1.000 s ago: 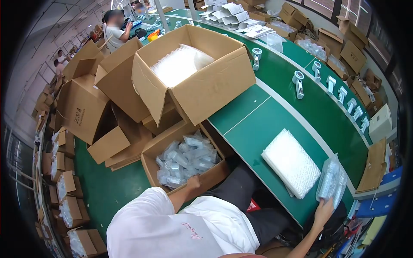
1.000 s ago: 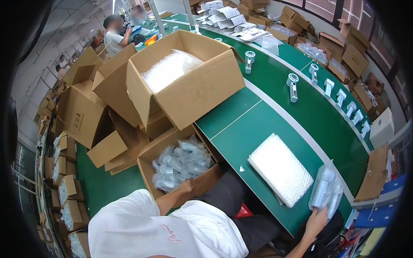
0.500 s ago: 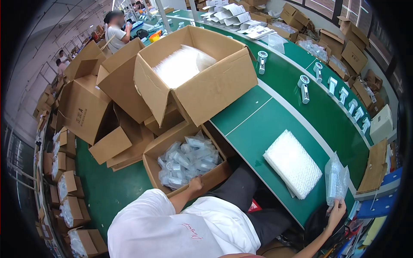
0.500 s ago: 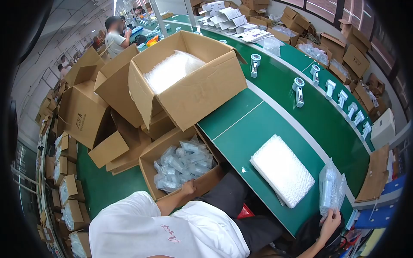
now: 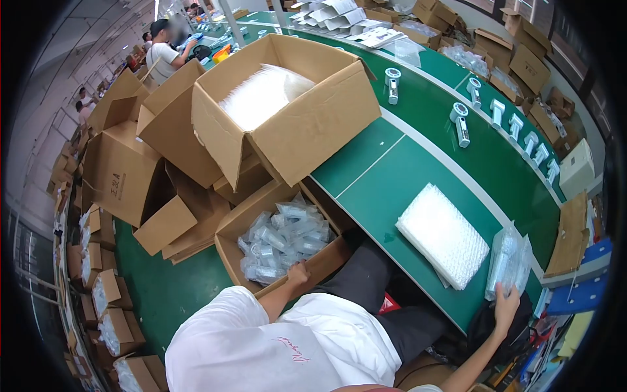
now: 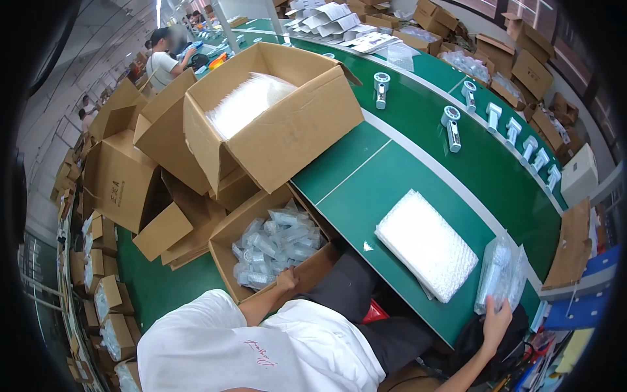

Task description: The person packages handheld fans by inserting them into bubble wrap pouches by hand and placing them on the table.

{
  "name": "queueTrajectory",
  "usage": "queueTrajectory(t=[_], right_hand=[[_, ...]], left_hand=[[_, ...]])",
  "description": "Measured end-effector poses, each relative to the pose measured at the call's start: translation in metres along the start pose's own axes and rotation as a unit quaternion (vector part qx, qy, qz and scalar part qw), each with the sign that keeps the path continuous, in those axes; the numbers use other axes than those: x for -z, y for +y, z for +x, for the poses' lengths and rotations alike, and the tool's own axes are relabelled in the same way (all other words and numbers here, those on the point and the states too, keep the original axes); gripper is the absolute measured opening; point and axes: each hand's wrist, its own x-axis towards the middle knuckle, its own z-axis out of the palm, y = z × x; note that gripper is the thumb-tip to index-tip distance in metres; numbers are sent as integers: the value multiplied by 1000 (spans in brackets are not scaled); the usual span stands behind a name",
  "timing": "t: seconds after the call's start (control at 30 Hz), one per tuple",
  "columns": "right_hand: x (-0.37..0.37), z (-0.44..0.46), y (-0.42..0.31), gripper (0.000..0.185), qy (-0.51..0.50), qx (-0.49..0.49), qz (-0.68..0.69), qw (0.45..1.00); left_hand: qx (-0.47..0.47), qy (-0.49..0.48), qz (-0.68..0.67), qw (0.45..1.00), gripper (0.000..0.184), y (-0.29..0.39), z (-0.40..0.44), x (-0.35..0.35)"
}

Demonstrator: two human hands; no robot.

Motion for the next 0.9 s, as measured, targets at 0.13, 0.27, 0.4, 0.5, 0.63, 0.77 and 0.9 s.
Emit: queueTrajectory(t=[0.13,0.27,0.4,0.5,0.63,0.77,0.9], right_hand=[[19,3,5,42,3,23,44,999],[64,10,-28,35,64,29,65,995],[94,33,-38,27,162,61,47,984],[129,39,-74,19,171,112,49,978],[168,20,-152,17,193,165,57,966],[160,-17,-241,21,131,319,130,930],[96,-69,-321,27,-34,462,290,837]], left_hand=[[-5,-17,-34,999,47,-6,2,-3],[-42,135,-234,962,34,-11,19,-2],[-109,211,-422,875,27,53,-29,81],[-234,233,-466,821,20,115,-78,164],[-406,162,-503,745,25,181,-132,258],[-627,277,-349,639,47,231,-193,341],[-585,334,-229,703,60,211,-191,351]])
